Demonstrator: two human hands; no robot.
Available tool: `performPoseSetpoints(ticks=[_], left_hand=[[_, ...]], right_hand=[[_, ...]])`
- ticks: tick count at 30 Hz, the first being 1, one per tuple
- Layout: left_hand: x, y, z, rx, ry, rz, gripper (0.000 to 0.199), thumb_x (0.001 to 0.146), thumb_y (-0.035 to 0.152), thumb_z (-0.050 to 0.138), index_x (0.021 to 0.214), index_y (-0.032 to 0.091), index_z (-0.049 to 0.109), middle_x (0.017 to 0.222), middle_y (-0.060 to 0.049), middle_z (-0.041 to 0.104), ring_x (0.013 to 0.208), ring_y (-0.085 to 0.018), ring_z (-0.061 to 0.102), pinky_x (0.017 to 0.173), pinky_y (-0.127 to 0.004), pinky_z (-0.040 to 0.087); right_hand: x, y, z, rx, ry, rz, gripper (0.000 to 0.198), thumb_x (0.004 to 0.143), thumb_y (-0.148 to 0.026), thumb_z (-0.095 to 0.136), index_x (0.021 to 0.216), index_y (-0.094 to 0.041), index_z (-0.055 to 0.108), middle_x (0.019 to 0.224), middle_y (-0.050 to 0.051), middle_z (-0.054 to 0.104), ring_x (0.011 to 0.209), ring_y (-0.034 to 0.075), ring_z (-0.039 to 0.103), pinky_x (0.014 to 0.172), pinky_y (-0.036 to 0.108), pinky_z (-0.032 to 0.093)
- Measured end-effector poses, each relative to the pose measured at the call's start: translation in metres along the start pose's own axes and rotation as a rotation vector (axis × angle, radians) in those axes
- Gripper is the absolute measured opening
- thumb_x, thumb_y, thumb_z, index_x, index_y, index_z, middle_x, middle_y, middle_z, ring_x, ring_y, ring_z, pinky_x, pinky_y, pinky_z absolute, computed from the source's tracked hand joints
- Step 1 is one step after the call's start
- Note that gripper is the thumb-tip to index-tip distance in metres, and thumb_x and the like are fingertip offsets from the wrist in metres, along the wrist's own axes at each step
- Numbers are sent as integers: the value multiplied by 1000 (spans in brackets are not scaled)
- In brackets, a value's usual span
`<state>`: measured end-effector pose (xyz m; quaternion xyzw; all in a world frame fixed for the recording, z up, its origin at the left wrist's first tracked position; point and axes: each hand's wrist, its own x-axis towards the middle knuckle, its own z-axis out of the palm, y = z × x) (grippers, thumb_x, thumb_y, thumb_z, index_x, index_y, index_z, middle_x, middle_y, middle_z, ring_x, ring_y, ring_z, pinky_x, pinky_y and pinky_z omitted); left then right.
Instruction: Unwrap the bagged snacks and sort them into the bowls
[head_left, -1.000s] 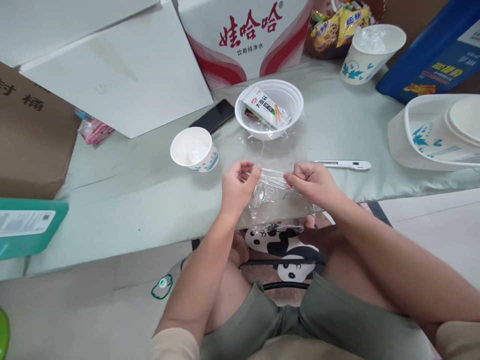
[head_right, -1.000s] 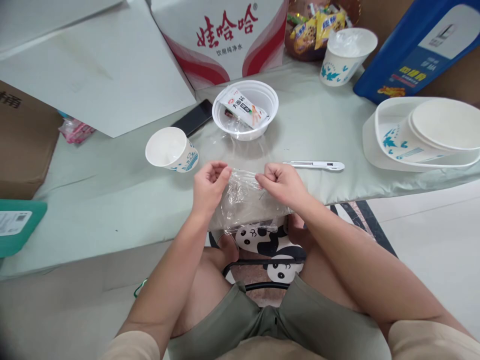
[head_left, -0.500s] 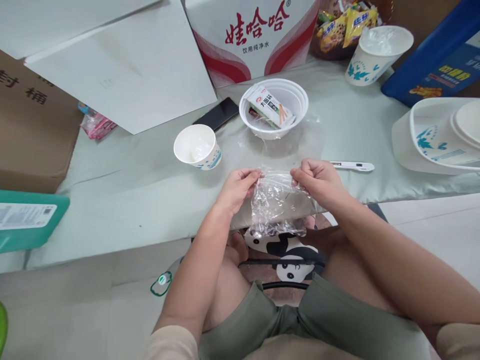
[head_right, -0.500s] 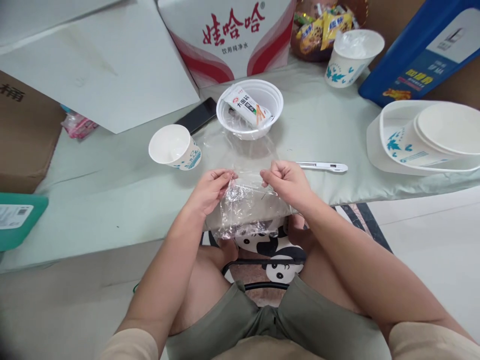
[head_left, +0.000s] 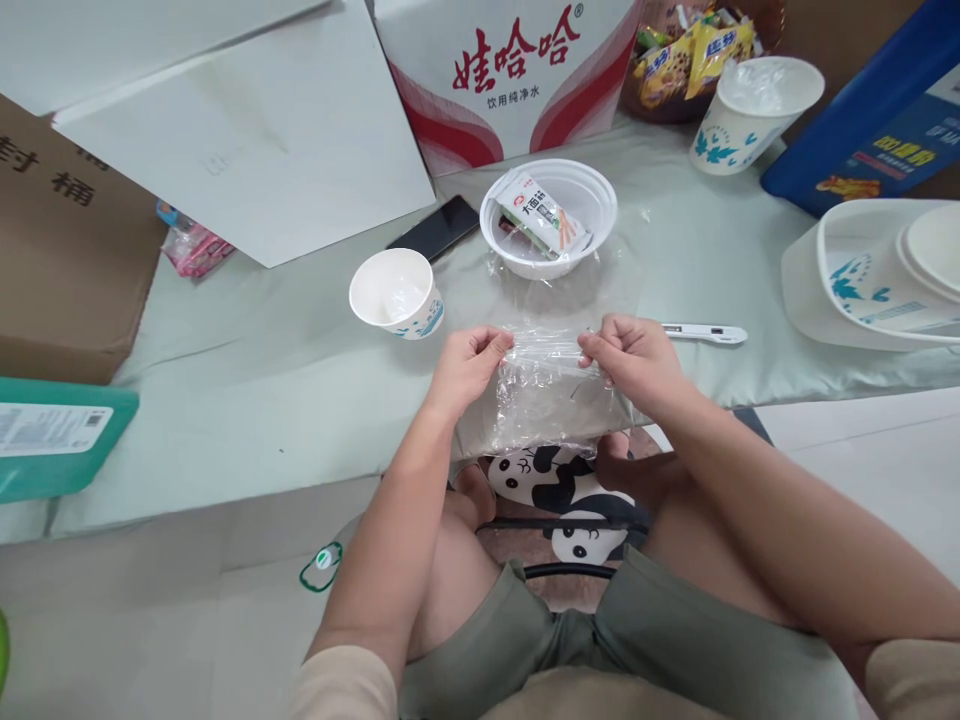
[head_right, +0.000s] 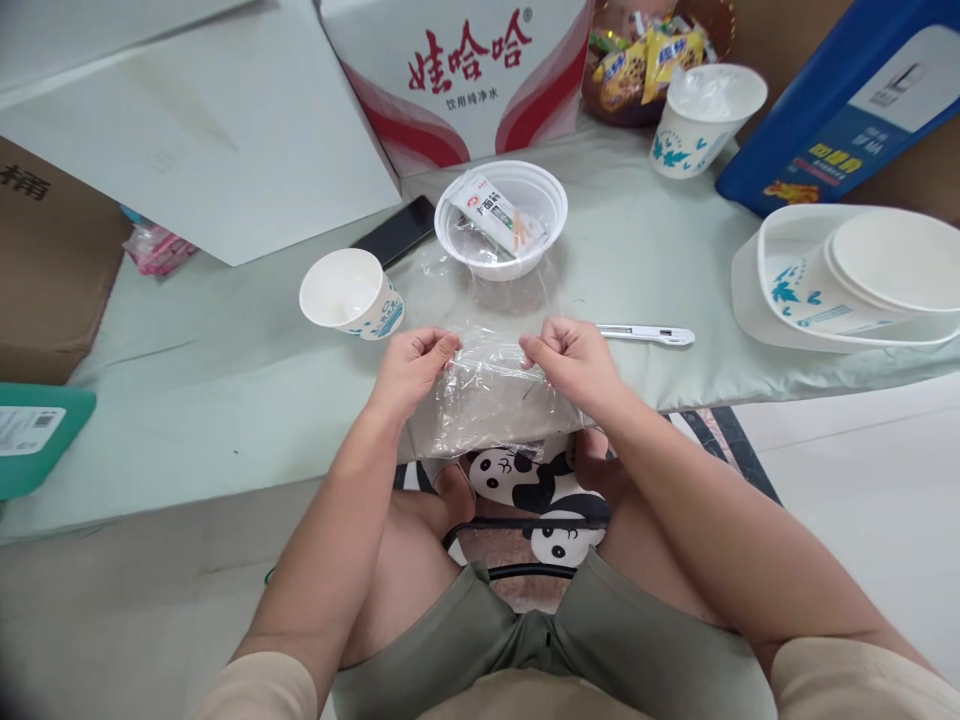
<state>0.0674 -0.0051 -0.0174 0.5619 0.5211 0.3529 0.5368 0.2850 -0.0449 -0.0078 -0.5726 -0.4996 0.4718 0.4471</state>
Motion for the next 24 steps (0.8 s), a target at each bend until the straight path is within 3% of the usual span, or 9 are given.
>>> performPoseSetpoints(ticks=[8,13,19,21,24], left_hand=[[7,1,-5,92,62,122,51,76,67,69,66,17,64,54,2,51,50,-10,41,50,-25,31],[10,-2,-7,-1,112,110,48,74,64,72,70,16,68,54,2,53,50,-9,42,49,-24,31],[9,1,-4,-225,188,8,45,70,59,80,72,16,68,56,3,53,50,-6,44,47,-20,33],[6,5,-1,-352,127,-69,46,67,59,82,78,16,70,66,1,60,56,-7,53,52,-19,42],[0,11,4,-428,-110,-237,51,59,55,88,87,16,70,82,-4,69,69,-11,65,62,-22,53]], right_hand=[[1,2,-3,-39,44,-33,50,82,-33,72,54,-24,32,42,-6,38,62,16,65,52,23,40],[1,1,-4,-1,26,4,50,81,-34,72,54,-24,32,42,-5,39,62,17,65,47,21,35],[3,2,-6,62,6,6,52,79,-42,74,54,-24,32,41,-6,39,60,16,63,52,23,40],[4,2,-7,80,16,15,53,79,-43,74,54,-25,31,41,-6,38,59,16,62,53,24,40],[3,1,-9,71,45,23,53,79,-42,74,54,-24,30,42,-7,37,59,15,60,53,24,40]])
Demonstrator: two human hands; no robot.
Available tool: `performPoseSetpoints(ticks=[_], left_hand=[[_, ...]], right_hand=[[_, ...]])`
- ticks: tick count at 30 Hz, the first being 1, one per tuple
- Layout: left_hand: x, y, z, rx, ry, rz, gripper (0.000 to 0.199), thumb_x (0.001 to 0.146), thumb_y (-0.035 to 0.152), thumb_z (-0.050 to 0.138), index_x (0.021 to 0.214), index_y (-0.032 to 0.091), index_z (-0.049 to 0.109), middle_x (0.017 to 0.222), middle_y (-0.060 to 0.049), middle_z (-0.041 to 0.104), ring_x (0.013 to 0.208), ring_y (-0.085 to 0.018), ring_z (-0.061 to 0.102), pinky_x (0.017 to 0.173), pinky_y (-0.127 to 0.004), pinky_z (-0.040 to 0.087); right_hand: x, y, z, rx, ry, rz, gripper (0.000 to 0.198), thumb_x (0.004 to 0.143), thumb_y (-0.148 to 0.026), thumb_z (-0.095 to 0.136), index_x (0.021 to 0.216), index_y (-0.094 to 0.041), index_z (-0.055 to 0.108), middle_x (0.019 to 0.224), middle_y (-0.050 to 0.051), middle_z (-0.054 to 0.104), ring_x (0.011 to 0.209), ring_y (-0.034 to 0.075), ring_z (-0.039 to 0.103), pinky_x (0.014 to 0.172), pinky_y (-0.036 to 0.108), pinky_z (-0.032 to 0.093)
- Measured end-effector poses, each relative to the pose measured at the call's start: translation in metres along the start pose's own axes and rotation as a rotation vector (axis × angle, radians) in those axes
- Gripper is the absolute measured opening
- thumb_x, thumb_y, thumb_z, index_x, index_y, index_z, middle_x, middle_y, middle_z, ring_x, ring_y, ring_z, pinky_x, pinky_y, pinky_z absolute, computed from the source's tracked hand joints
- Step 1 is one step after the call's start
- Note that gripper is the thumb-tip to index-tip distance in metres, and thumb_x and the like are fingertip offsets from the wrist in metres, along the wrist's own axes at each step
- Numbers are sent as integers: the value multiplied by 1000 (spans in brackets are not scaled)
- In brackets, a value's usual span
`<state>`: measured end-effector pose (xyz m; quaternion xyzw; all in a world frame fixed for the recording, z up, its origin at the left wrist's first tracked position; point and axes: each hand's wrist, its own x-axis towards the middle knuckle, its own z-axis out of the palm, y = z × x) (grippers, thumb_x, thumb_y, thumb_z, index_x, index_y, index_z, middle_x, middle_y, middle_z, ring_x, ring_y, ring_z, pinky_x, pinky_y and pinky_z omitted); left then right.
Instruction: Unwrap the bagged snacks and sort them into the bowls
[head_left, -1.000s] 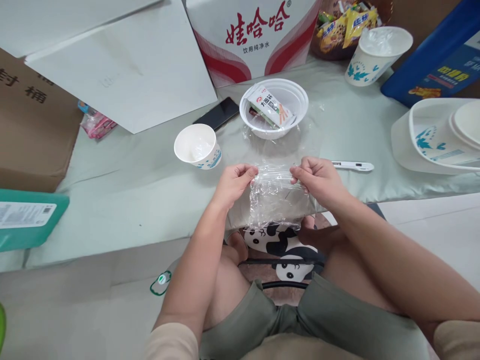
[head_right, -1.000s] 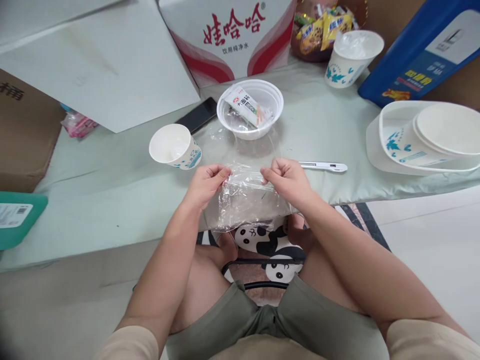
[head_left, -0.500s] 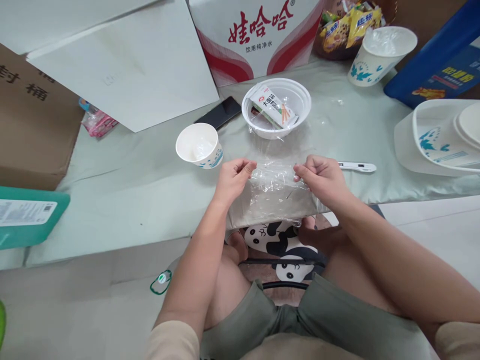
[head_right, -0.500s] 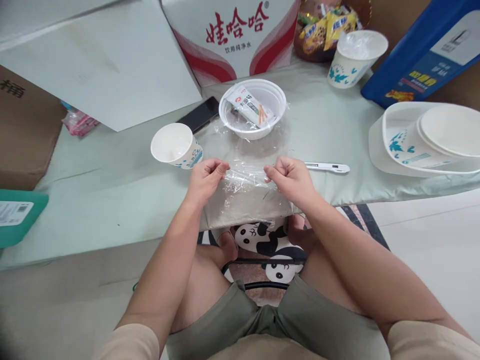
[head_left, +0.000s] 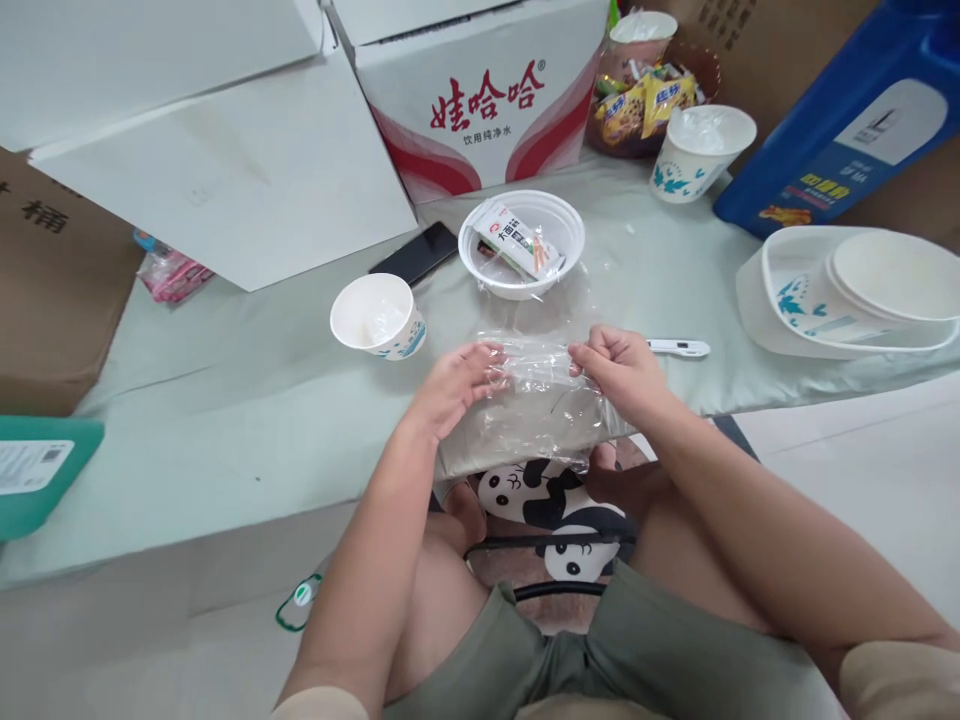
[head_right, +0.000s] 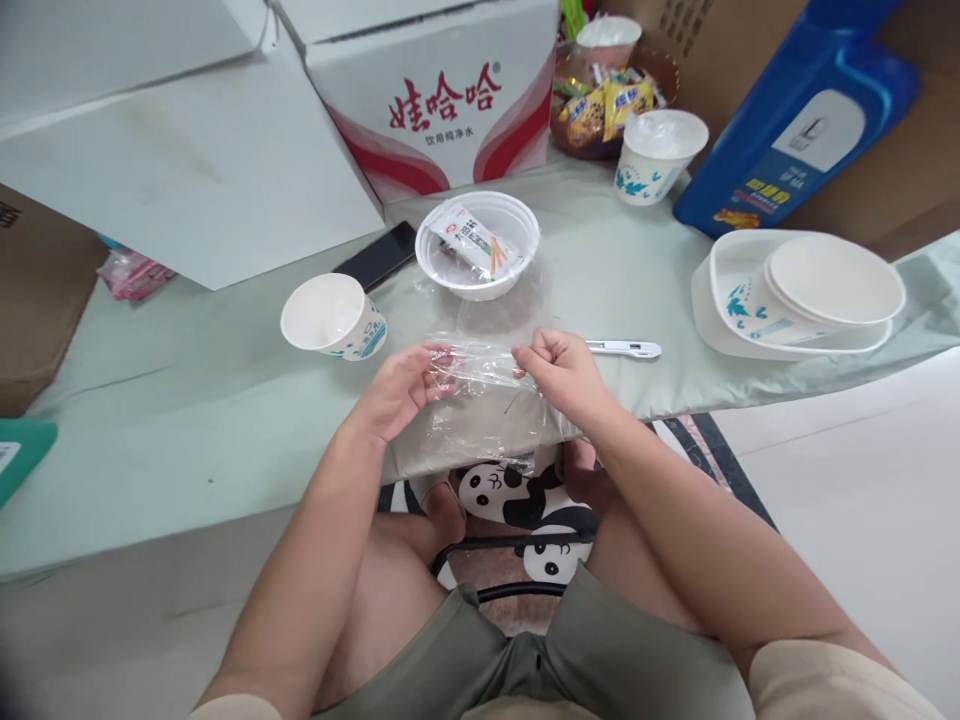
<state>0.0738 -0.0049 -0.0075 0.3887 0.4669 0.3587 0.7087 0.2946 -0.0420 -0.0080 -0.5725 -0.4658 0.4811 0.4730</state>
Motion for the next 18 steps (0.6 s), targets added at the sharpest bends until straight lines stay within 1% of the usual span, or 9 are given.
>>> performPoseSetpoints(ticks=[2,4,6,7,10,12,15,16,18], left_hand=[[-4,1,4,59,-61,-86,48,58,51,90,82,15,69,77,-3,68,61,-10,62,54,-20,49],[-5,2,5,116,-17,-87,43,63,50,87,77,15,67,63,2,59,45,-4,48,41,-17,34],[-4,3,3,164,38,-59,38,68,48,84,76,15,67,53,6,50,38,-2,34,37,-17,21],[-3,4,2,196,53,-42,36,69,47,83,76,16,68,51,7,47,37,-2,31,36,-17,19],[1,5,-6,312,81,10,31,69,44,82,73,16,70,48,6,45,40,-4,35,37,-19,20],[3,5,-11,349,130,38,29,72,44,79,72,16,70,45,6,43,39,-5,35,37,-20,20],[3,5,-13,259,212,85,26,78,41,75,72,17,69,41,9,36,37,-5,31,38,-20,23],[2,4,-11,192,206,94,24,79,39,75,75,16,69,43,8,41,40,-5,37,41,-19,29],[-2,3,-5,40,123,55,24,76,37,79,86,16,70,62,2,62,57,-8,59,53,-19,45]], right_hand=[[0,-1,-1,-16,3,5,53,79,-40,74,54,-24,30,42,-7,36,59,15,60,52,24,39],[0,-1,-3,-23,9,13,53,78,-40,74,53,-24,30,42,-6,36,59,15,60,51,24,39],[1,-1,-4,-32,18,17,53,78,-40,74,53,-24,30,42,-6,37,60,16,61,51,24,40],[2,-1,-5,-36,24,11,52,78,-40,74,53,-24,31,41,-6,37,61,16,62,52,24,41],[3,0,-6,-50,26,-18,51,78,-42,73,53,-25,33,40,-6,39,62,16,63,57,26,46],[5,0,-8,-49,27,-20,52,78,-43,73,53,-25,32,40,-6,39,60,16,62,59,27,47],[6,-2,-10,-11,68,-13,53,78,-42,72,54,-25,29,41,-7,36,58,15,60,58,26,46],[6,-2,-11,2,84,-14,52,78,-41,72,54,-24,29,42,-7,36,58,15,59,59,26,46],[5,-4,-13,6,101,-16,51,78,-37,72,54,-24,30,43,-7,36,59,14,59,60,25,45]])
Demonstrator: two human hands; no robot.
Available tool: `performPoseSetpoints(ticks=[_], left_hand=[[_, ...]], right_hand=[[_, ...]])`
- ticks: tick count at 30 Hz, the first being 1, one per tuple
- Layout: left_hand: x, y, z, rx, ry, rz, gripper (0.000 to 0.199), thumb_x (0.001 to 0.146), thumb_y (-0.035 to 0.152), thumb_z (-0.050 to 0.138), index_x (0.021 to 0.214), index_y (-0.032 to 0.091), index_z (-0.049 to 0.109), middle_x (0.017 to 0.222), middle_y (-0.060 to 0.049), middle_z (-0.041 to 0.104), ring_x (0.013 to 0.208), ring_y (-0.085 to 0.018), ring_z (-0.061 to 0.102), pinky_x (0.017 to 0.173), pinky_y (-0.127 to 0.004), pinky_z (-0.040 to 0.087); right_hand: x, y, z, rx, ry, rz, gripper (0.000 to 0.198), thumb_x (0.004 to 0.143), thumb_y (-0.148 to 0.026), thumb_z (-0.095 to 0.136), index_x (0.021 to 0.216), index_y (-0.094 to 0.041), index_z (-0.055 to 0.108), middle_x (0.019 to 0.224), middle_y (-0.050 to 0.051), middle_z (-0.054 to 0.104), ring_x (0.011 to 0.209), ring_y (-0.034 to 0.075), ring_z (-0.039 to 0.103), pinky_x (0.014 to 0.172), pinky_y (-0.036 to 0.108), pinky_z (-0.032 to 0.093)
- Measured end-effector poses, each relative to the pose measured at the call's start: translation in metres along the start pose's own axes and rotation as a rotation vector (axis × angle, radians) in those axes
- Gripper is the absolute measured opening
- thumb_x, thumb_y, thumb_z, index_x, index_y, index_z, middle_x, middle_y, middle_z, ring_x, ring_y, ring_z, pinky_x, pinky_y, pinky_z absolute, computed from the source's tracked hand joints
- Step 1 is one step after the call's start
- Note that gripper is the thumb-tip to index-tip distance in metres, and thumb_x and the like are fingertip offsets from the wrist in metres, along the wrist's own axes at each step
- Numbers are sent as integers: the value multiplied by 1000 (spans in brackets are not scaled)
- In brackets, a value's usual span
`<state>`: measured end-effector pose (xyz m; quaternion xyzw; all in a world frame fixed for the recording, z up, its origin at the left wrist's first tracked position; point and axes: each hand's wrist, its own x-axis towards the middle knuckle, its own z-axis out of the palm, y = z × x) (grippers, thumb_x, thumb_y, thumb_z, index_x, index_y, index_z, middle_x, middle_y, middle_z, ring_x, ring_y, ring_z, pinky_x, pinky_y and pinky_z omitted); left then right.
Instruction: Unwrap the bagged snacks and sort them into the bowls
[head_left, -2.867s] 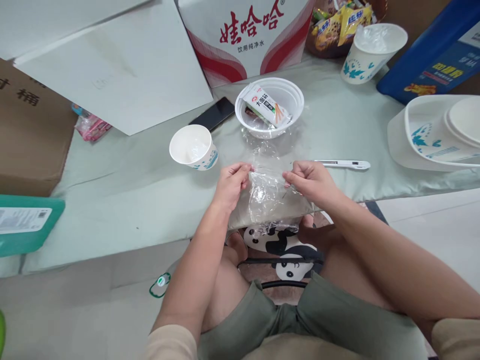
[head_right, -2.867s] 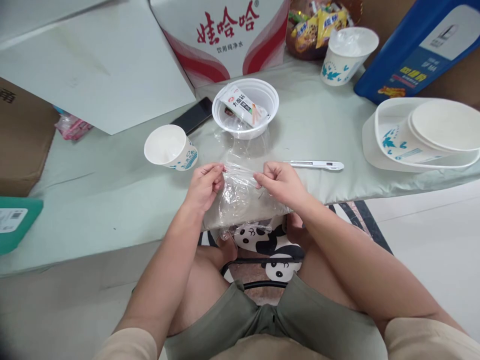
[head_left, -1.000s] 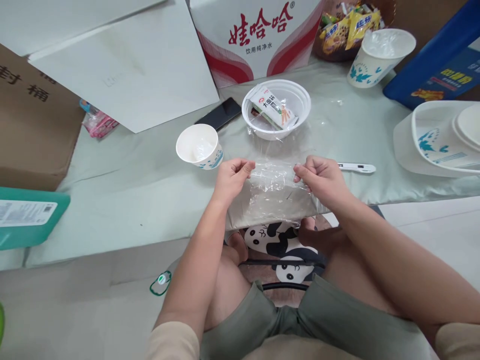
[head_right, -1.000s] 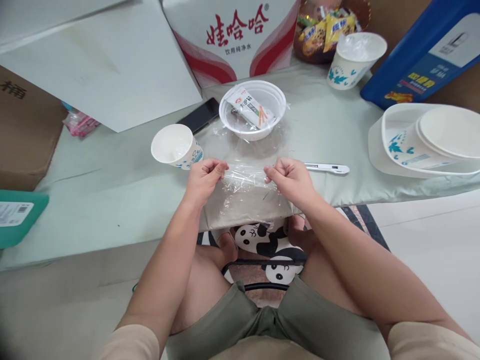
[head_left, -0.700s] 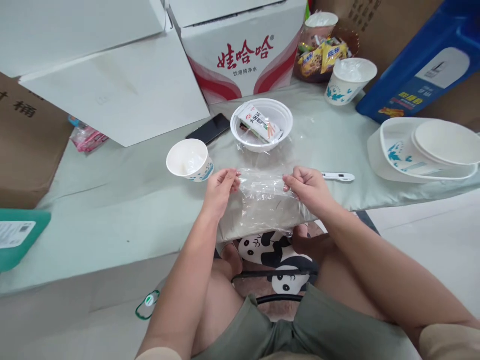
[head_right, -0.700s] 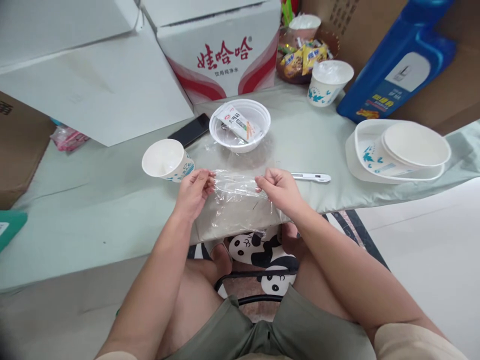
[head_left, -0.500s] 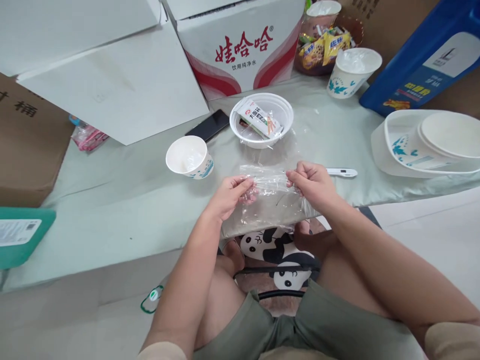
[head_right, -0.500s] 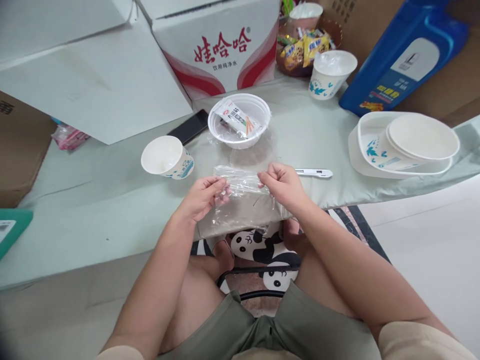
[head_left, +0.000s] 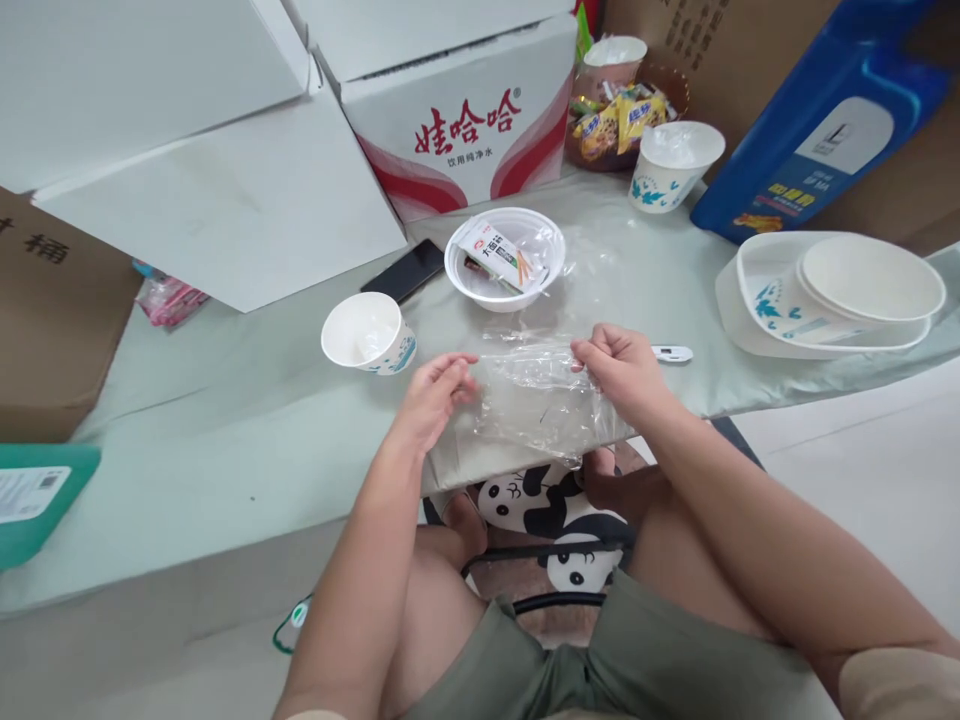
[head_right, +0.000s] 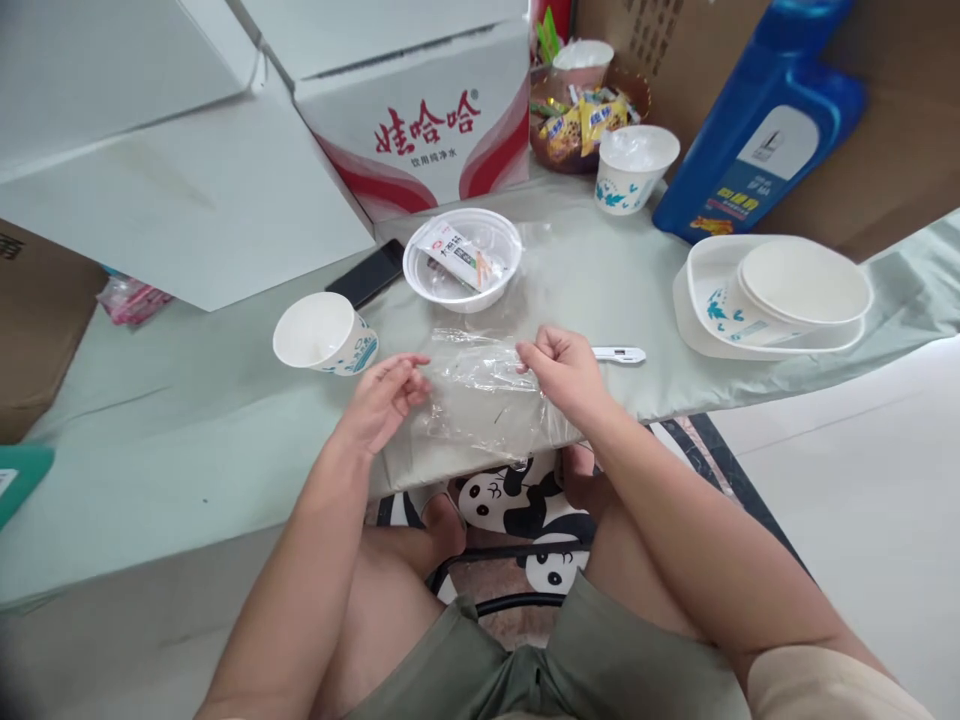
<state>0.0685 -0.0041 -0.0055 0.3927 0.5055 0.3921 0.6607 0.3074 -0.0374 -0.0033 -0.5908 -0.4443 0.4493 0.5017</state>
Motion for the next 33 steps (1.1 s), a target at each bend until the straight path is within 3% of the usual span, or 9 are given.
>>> performPoseSetpoints(ticks=[3,5,7,10,17,20,24,28,33], left_hand=[[-6,-2,11,-147,-169,-200,39,71,32,85,102,17,69,105,-9,74,90,-17,72,73,-28,58],[-7,-4,15,-142,-223,-315,39,68,28,86,101,16,68,100,-8,74,77,-14,71,61,-23,54],[-5,-4,14,-97,-234,-348,33,67,27,88,90,14,68,77,-2,68,52,-5,57,42,-15,37],[-3,-2,8,-67,-197,-277,32,66,31,88,74,14,62,56,7,48,37,2,31,34,-14,14],[-1,9,-10,-71,-10,-98,27,69,33,79,69,19,56,47,12,31,35,-1,23,36,-18,11],[0,8,-7,-101,63,65,27,70,37,76,69,19,55,49,10,40,39,-3,34,39,-17,22],[2,5,9,77,25,138,28,71,42,76,77,17,64,71,0,65,56,-7,52,49,-19,35],[3,6,21,252,12,46,37,73,42,77,97,16,69,91,-6,73,63,-9,54,57,-23,41],[6,5,21,152,-85,-74,48,64,37,85,104,17,69,80,-1,68,52,-5,42,52,-22,32]], right_hand=[[-2,-2,0,-23,-6,4,48,78,-32,72,54,-24,31,45,-6,36,58,14,58,58,24,42],[-3,-3,0,-31,-6,11,48,78,-32,71,54,-24,31,44,-6,36,59,14,59,55,24,40],[-3,-2,0,-26,-2,22,49,78,-34,72,54,-24,31,44,-5,36,59,15,59,53,24,39],[0,0,-1,-10,17,17,51,77,-37,74,53,-25,31,44,-5,36,59,16,59,51,25,39],[6,6,-12,1,79,-8,53,79,-39,73,55,-25,28,45,-5,34,53,14,51,50,27,39],[3,5,-10,-48,10,16,51,78,-39,73,56,-24,30,47,-5,36,57,15,55,51,25,38],[-3,2,1,-120,-156,17,51,78,-43,72,56,-24,30,49,-7,35,55,14,56,52,24,38],[-5,2,11,-165,-273,53,50,78,-44,69,57,-24,28,49,-7,33,57,16,60,52,24,38],[-6,5,15,-186,-340,16,51,78,-46,69,57,-24,28,50,-7,33,60,17,62,53,25,38]])
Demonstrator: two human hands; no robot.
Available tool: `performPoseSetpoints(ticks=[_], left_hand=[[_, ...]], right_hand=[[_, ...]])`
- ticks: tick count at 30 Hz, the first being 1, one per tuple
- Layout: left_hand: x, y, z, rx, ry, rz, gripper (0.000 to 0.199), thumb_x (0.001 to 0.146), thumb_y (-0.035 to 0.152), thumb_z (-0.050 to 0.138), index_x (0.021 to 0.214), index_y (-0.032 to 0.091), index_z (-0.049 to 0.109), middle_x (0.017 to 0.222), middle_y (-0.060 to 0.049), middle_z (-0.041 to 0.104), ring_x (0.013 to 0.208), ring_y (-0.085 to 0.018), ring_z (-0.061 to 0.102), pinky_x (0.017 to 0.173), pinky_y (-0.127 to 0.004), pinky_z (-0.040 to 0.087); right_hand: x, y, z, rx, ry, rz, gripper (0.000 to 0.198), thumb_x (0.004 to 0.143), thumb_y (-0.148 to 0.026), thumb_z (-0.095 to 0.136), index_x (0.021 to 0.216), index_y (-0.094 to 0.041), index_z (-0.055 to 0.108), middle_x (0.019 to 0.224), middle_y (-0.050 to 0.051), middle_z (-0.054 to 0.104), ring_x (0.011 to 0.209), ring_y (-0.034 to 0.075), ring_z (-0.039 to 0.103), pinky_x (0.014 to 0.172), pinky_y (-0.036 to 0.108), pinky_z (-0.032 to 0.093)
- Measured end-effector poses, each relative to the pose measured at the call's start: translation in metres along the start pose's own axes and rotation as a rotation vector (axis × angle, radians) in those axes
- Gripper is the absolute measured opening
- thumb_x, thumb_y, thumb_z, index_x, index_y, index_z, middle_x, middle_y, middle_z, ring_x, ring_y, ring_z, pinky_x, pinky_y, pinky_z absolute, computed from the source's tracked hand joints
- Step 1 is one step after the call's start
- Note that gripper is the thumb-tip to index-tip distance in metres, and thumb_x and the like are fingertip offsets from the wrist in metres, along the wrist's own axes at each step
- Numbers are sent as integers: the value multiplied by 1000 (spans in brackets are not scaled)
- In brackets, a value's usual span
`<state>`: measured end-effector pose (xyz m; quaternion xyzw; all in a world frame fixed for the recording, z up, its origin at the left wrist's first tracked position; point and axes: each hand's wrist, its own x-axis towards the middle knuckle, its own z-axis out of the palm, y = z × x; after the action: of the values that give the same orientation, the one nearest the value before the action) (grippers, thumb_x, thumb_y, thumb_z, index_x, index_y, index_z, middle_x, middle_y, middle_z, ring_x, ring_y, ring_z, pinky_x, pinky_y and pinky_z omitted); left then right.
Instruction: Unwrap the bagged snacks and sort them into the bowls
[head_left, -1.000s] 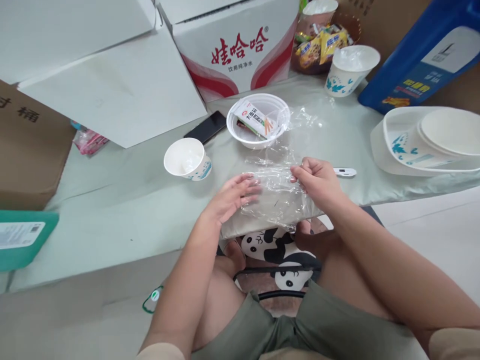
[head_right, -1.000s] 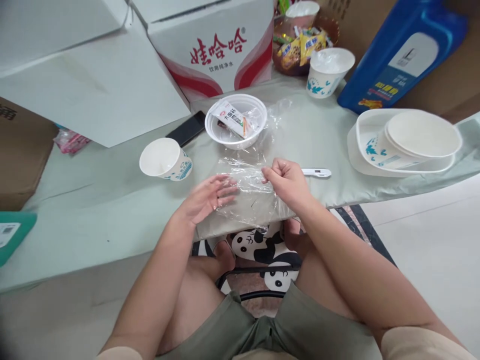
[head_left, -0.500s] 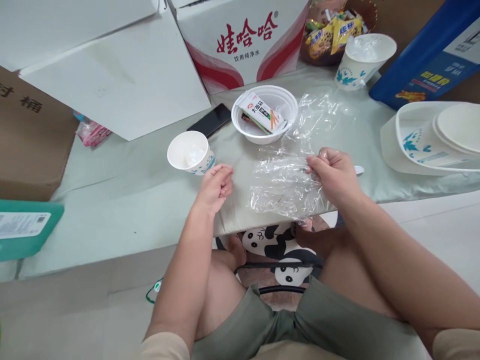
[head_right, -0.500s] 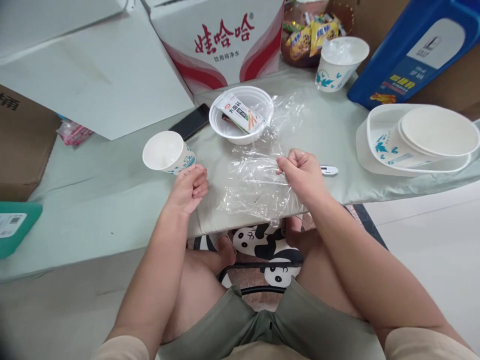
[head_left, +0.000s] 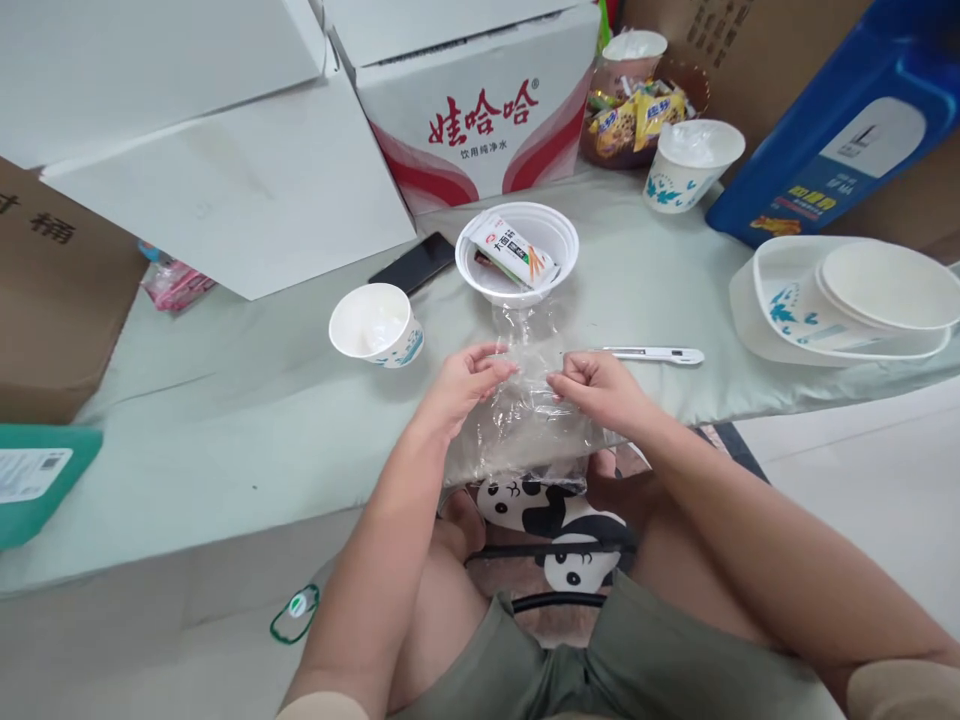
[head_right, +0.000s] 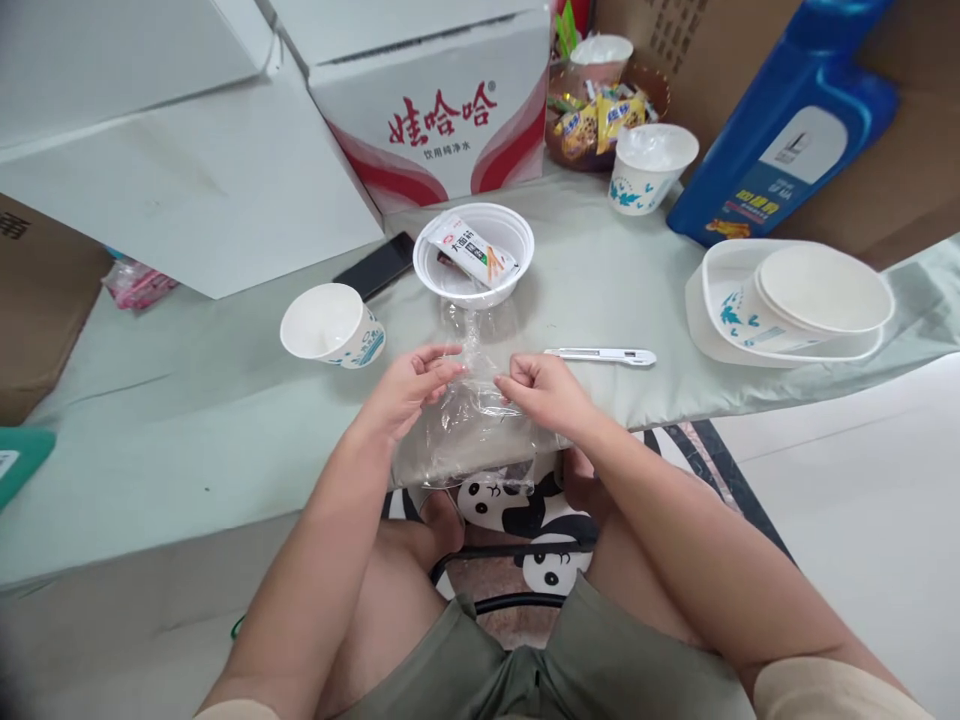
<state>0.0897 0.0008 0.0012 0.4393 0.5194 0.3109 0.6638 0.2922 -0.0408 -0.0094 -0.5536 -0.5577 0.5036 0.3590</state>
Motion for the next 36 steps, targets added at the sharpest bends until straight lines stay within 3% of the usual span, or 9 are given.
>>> performPoseSetpoints(ticks=[5,11,15,18,20,23,25,30,36], left_hand=[[4,-3,-6,-71,59,84,31,62,38,84,75,17,65,60,7,48,48,-4,31,47,-22,23],[8,1,-15,-168,215,144,30,63,36,82,69,18,58,53,9,35,46,-4,27,45,-22,20],[6,-2,-13,-263,288,187,26,73,33,75,72,19,53,64,6,46,53,-5,44,49,-19,34],[-1,-8,-6,-326,185,149,28,75,35,76,93,21,61,94,0,65,84,-9,64,72,-21,51],[-6,-11,-4,-343,-1,52,45,72,41,80,107,22,61,106,-5,69,96,-15,68,83,-28,54],[-10,-9,-6,-267,-311,-96,62,63,51,85,110,17,64,105,-12,74,93,-24,72,79,-33,56],[-11,-6,-8,-211,-376,-114,68,58,57,86,109,15,67,101,-12,75,90,-25,74,74,-32,57],[-8,-7,-7,-74,-230,-68,51,64,50,85,98,15,69,76,-4,73,63,-16,70,55,-24,52],[-1,-10,-11,-66,-44,78,42,63,45,87,86,18,64,54,4,62,45,-11,59,41,-20,41]], right_hand=[[1,3,0,-12,-2,10,52,78,-49,69,57,-24,28,50,-7,33,61,17,64,54,25,38],[2,3,-3,13,26,13,54,78,-49,71,57,-24,27,50,-7,31,62,18,63,55,25,37],[-2,0,-9,56,103,5,54,78,-47,72,56,-24,29,48,-6,37,60,17,61,52,24,36],[-6,-2,-11,131,129,-30,53,79,-48,72,57,-25,30,46,-5,40,56,15,56,48,23,33],[-8,-3,-10,136,116,-66,52,80,-48,71,57,-25,30,45,-4,41,56,15,57,48,23,33],[-7,-2,-8,42,90,-88,51,80,-47,70,57,-24,30,46,-5,41,59,15,58,51,23,36],[-5,0,-7,-42,99,-68,50,80,-45,69,56,-24,29,48,-6,38,58,15,58,52,24,35],[-3,2,-7,-182,91,-75,43,79,-37,66,58,-24,31,48,-5,44,52,13,54,50,25,33],[-3,1,-11,55,96,22,23,80,-40,67,89,-22,56,58,-4,62,42,9,47,42,24,38]])
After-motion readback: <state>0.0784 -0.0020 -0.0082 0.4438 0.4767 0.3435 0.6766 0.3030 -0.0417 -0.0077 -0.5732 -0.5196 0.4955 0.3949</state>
